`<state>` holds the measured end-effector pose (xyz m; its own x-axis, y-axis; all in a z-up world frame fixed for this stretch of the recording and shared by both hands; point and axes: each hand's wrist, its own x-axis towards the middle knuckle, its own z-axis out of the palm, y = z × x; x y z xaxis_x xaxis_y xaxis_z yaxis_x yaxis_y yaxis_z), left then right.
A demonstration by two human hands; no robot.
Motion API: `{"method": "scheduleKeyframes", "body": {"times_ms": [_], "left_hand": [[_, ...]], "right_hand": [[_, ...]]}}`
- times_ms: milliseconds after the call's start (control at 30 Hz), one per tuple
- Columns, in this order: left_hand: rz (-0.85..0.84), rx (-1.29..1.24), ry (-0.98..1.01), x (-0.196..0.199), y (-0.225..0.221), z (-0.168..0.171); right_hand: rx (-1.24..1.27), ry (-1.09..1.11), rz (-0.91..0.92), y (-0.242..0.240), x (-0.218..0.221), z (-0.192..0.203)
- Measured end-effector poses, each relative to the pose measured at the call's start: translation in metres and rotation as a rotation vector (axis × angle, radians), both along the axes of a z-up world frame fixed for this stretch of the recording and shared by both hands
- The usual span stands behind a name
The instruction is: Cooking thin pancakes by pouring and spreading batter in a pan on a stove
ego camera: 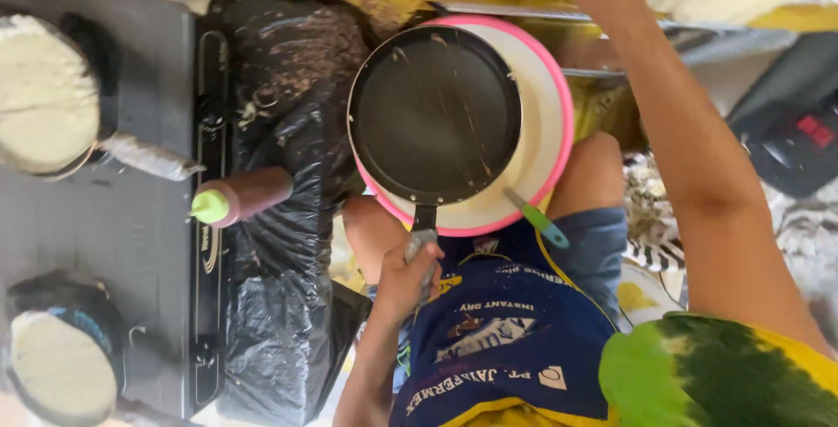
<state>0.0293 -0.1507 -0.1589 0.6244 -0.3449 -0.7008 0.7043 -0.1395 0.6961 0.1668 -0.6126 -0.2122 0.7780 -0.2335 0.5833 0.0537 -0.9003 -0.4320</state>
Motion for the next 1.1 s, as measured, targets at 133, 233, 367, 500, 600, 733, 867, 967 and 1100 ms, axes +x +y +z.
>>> {"method": "scheduleKeyframes", "body": {"times_ms": [133,233,367,500,600,733,867,967,1100], "left_hand": [[-0.215,-0.039,0.08,-0.015,-0.045,-0.019],[-0.39,-0.071,0.146,-0.041,-0.079,-0.026],[-0.662,-0.063,0.286,-0.074,-0.111,-0.035],[-0.761,-0.07,0.299,-0.106,-0.133,-0.021],[-0.821,-0.048,0.216,-0.112,-0.151,-0.018],[-0.997,0.104,0.022,-0.114,-0.182,-0.012],[-1.129,0.179,-0.061,-0.129,-0.204,-0.04],[-1.207,0.192,-0.057,-0.13,-0.205,-0.034],[-1.219,0.242,-0.057,-0.125,-0.192,-0.02]], "right_hand": [[0.051,0.043,-0.154,0.008,-0.193,0.012],[0.127,0.072,-0.324,0.048,-0.338,-0.003],[-0.121,0.579,-0.783,0.056,-0.466,-0.055],[0.25,0.448,-0.991,0.064,-0.527,-0.04],[0.456,-0.017,-0.898,0.082,-0.523,-0.015],[0.099,0.233,-0.745,0.126,-0.486,0.032],[0.121,0.777,-0.696,0.177,-0.44,0.016],[0.189,0.644,-0.772,0.129,-0.42,-0.046],[0.176,0.464,-0.879,0.058,-0.453,-0.057]]}}
